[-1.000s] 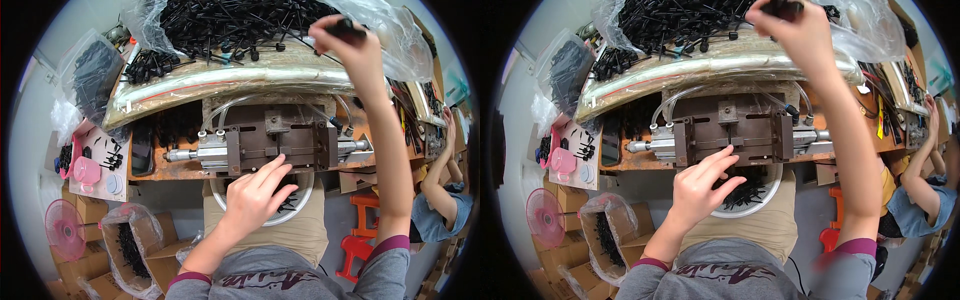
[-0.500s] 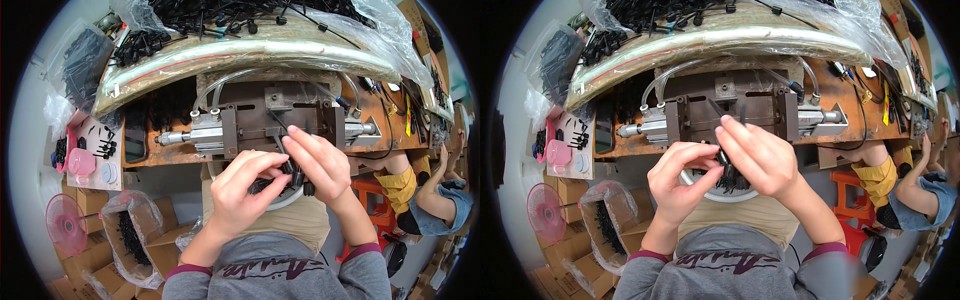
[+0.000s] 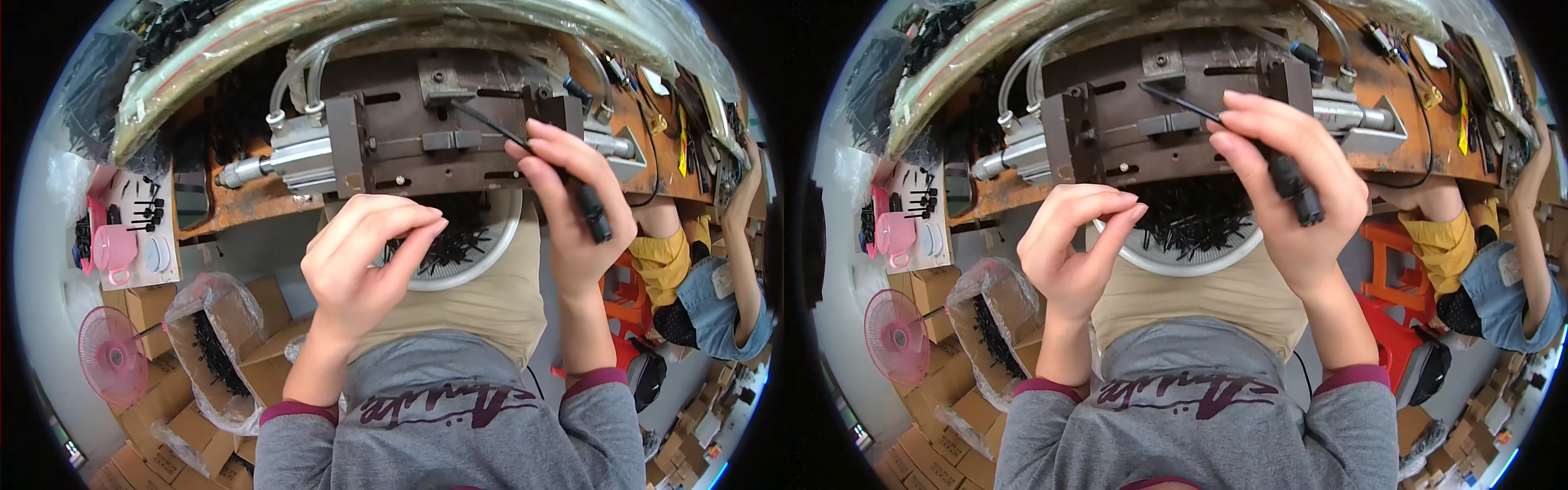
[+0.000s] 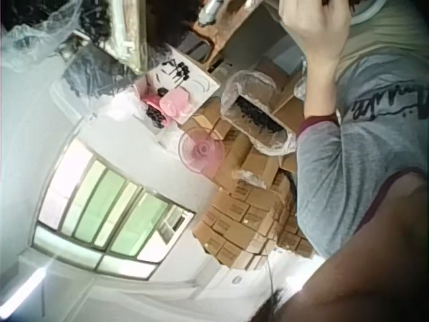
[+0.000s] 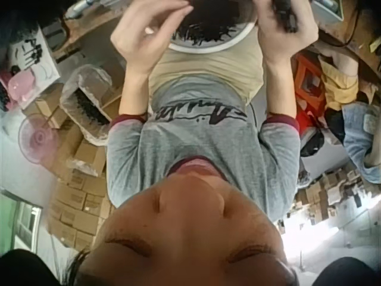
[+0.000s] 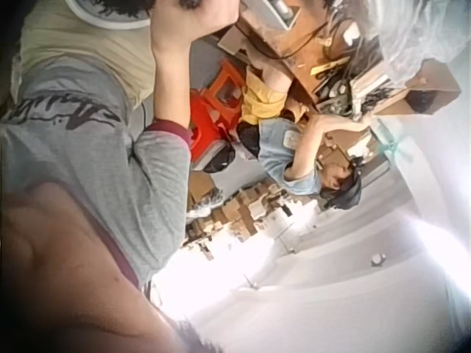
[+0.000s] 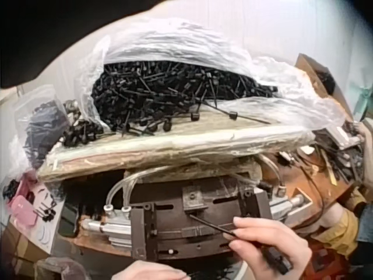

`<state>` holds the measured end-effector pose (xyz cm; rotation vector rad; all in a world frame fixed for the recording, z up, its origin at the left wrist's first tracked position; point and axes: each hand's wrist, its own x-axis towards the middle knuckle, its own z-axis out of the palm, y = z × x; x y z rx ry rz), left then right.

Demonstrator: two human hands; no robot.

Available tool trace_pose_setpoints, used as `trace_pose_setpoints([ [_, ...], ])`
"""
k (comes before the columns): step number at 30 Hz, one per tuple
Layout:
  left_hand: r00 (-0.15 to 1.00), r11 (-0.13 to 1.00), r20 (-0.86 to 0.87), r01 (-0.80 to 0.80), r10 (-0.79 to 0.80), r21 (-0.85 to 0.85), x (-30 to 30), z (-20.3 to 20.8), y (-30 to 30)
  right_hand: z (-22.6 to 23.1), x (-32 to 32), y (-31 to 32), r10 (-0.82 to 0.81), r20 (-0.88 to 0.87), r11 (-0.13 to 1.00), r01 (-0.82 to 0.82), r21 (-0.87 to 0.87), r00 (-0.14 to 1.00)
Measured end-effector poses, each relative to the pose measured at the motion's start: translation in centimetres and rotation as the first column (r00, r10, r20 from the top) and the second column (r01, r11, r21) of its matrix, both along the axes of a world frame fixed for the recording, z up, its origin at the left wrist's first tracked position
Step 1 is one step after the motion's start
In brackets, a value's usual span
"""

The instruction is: Manually assemble small black plastic and electronic components using a fixture on a workbench.

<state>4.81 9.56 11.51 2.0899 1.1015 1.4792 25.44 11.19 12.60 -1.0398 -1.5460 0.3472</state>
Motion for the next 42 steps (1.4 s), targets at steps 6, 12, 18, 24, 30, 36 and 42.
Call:
trace_pose_setpoints([
  [6, 0.999, 1.0, -0.041, 0.024, -0.024, -0.012, 1.2, -1.6, -1.9, -0.2, -0.9, -1.8, 0.142, -0.315, 0.977, -0.183, -0.105, 0.939],
  [12, 0.999, 0.987, -0.001, 0.036, -0.036, 0.157, 3.6, -1.2, -1.0, -2.1, -3.4, -3.5, 0.161, -0.415, 0.955, -0.247, -0.162, 0.896],
  [18, 0.999, 0.991, -0.013, 0.049, -0.047, 0.125, 3.1, -0.1, -0.5, -1.5, -2.7, -3.8, 0.178, -0.224, 0.96, -0.219, -0.174, 0.958],
  [24, 0.968, 1.0, -0.251, -0.025, 0.021, -0.013, 2.4, -0.3, -0.8, -1.4, -0.2, -3.3, 0.14, -0.124, 0.983, -0.153, -0.105, 0.982],
  [30, 0.843, 0.993, -0.533, -0.022, 0.081, 0.116, 3.2, -0.7, 0.2, -1.0, 0.0, -3.5, 0.143, -0.177, 0.988, -0.15, -0.028, 0.974],
  [36, 0.848, 0.989, -0.512, -0.096, 0.141, 0.113, 2.9, -0.6, 0.7, -0.8, 1.6, -3.9, 0.152, -0.031, 0.987, -0.154, -0.055, 0.988],
  [42, 0.8, 0.986, -0.581, -0.079, 0.149, 0.145, 2.8, 0.2, 1.0, -0.3, 1.1, -4.1, -0.012, 0.084, 0.999, 0.017, -0.052, 0.996],
])
